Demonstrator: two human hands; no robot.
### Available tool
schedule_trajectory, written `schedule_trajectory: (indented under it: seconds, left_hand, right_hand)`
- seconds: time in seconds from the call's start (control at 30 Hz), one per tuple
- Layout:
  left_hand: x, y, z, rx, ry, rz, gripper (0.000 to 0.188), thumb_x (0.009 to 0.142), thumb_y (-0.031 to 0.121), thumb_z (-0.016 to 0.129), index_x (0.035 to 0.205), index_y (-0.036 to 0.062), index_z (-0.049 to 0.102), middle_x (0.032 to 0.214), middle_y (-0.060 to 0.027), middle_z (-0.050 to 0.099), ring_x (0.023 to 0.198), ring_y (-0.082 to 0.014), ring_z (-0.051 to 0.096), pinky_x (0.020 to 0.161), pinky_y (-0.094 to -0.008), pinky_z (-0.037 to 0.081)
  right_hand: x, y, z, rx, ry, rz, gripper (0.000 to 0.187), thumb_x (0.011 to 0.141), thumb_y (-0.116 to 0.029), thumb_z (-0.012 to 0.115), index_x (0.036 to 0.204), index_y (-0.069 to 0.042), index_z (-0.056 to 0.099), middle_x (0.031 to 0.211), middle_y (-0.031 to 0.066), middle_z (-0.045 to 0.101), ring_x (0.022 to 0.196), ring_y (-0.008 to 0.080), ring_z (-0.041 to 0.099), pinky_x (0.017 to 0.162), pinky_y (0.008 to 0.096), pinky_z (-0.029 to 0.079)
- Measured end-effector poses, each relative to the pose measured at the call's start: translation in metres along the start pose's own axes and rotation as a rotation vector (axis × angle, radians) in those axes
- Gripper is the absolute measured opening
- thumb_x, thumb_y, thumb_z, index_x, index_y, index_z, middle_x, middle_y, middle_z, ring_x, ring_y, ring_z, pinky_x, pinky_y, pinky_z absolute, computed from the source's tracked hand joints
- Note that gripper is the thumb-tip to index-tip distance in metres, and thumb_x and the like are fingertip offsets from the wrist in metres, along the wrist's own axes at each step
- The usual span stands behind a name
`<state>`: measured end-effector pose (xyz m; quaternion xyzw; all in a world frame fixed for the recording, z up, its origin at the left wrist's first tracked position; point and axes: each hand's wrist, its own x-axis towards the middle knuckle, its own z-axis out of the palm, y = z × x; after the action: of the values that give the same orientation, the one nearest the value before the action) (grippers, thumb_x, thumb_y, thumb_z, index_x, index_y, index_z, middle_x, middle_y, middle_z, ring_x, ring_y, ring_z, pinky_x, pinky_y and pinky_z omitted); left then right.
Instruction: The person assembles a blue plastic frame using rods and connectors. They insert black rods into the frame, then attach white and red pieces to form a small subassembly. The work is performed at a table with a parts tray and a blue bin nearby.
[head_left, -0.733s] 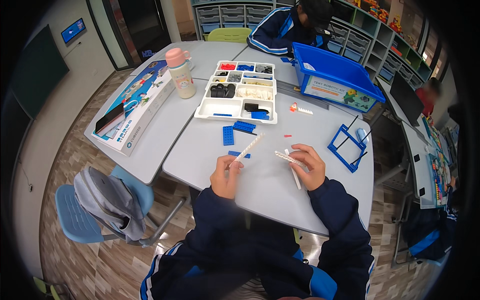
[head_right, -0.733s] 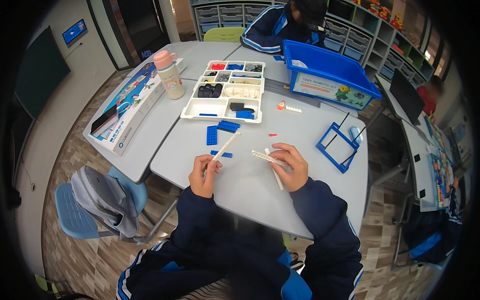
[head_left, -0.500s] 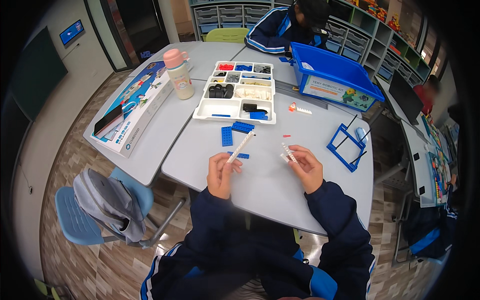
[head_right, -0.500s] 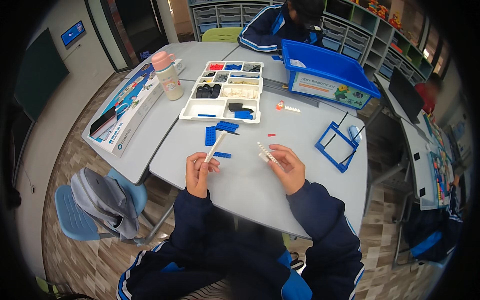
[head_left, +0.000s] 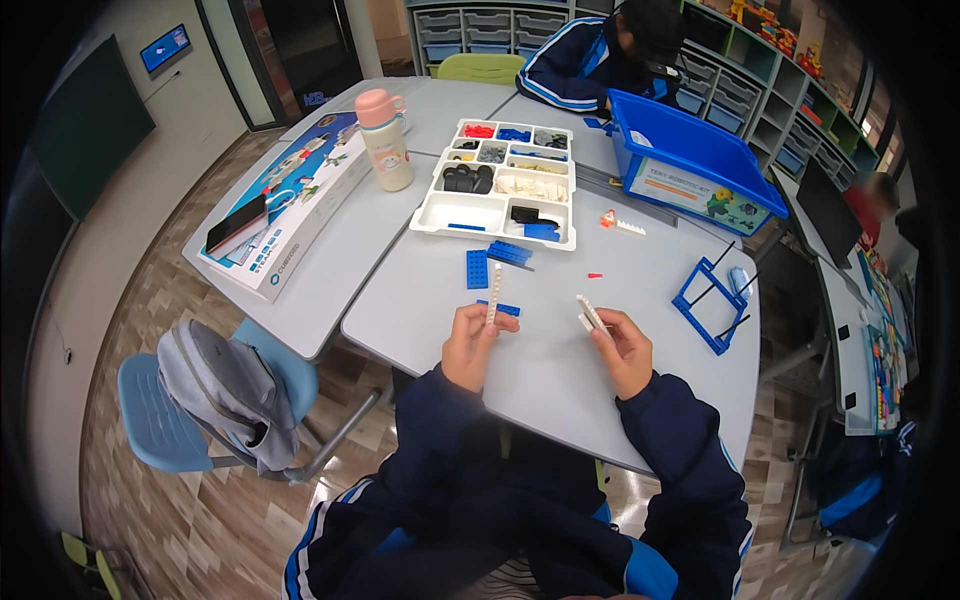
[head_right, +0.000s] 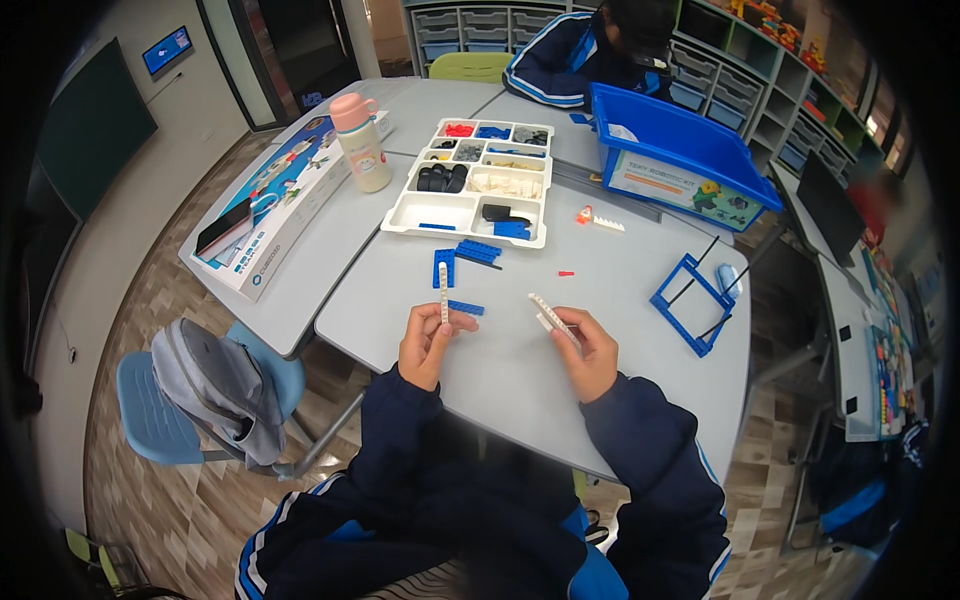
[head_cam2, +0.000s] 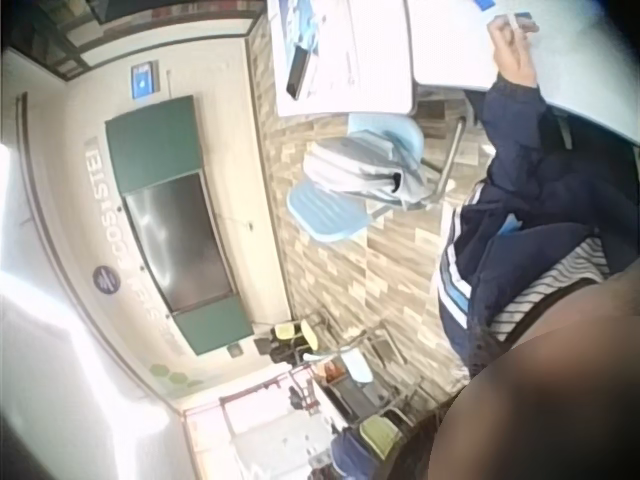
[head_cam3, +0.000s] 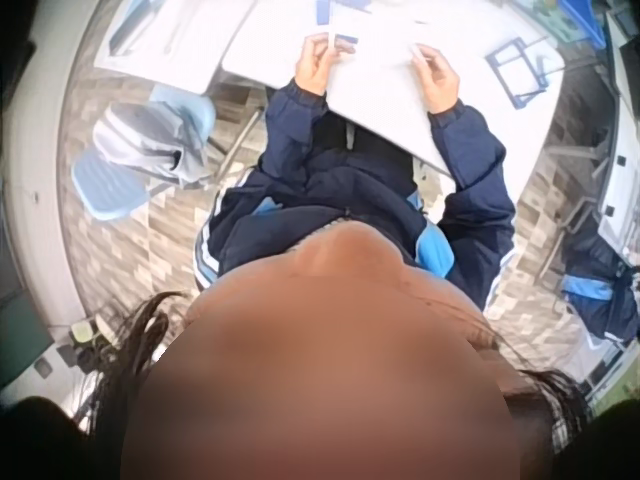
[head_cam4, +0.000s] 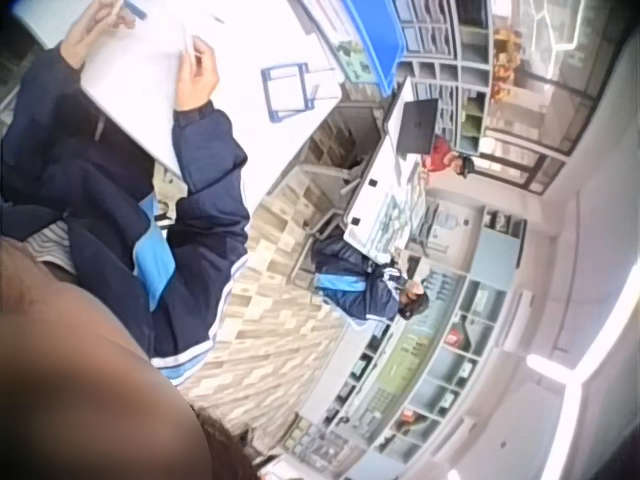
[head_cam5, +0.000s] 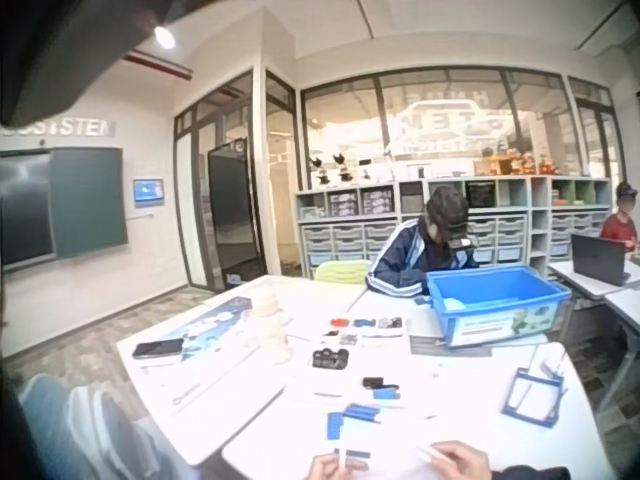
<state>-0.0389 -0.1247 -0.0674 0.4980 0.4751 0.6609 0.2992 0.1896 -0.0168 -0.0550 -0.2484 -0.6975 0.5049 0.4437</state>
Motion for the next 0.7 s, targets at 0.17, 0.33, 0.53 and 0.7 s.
schedule_trajectory:
  seconds: [0.17,0.33,0.53,0.7]
  left_hand:
    - [0.002,-0.003,0.002,-0.031,0.042,0.091,0.012,0.104,0.005,0.042,0.116,0.0057,0.040,0.116,-0.0196,0.066,0.109,-0.0219,0.062,0.101,-0.0394,0.043]
    - [0.004,-0.006,0.002,-0.116,0.070,0.216,0.010,0.102,0.001,0.040,0.109,0.0069,0.043,0.117,-0.0209,0.065,0.109,-0.0212,0.059,0.099,-0.0371,0.043]
    - [-0.005,0.001,-0.003,-0.048,0.120,0.088,0.009,0.101,0.002,0.044,0.105,0.0047,0.051,0.099,-0.0105,0.062,0.090,-0.0135,0.054,0.085,-0.0281,0.041]
    - [-0.009,0.007,-0.006,-0.043,0.171,0.080,0.010,0.101,0.011,0.052,0.101,0.0034,0.058,0.084,-0.0008,0.055,0.080,-0.0100,0.051,0.075,-0.0270,0.043]
  right_hand:
    - [0.001,0.005,0.001,-0.027,0.057,-0.011,0.027,0.099,-0.005,0.058,0.124,0.004,0.057,0.112,0.0099,0.063,0.105,0.0160,0.059,0.095,0.0303,0.045]
    - [0.002,-0.008,0.002,0.071,0.112,0.045,0.026,0.099,-0.006,0.057,0.123,0.001,0.055,0.095,0.0063,0.064,0.083,0.0100,0.058,0.073,0.0247,0.044]
    - [-0.004,-0.017,0.002,-0.039,0.110,-0.022,0.021,0.098,-0.014,0.063,0.112,-0.001,0.059,0.074,-0.0013,0.053,0.065,0.0043,0.044,0.058,0.0222,0.034]
    - [-0.012,-0.004,-0.005,-0.005,0.117,-0.015,0.016,0.098,-0.018,0.064,0.096,-0.003,0.057,0.065,-0.0050,0.045,0.059,0.0033,0.038,0.055,0.0220,0.031]
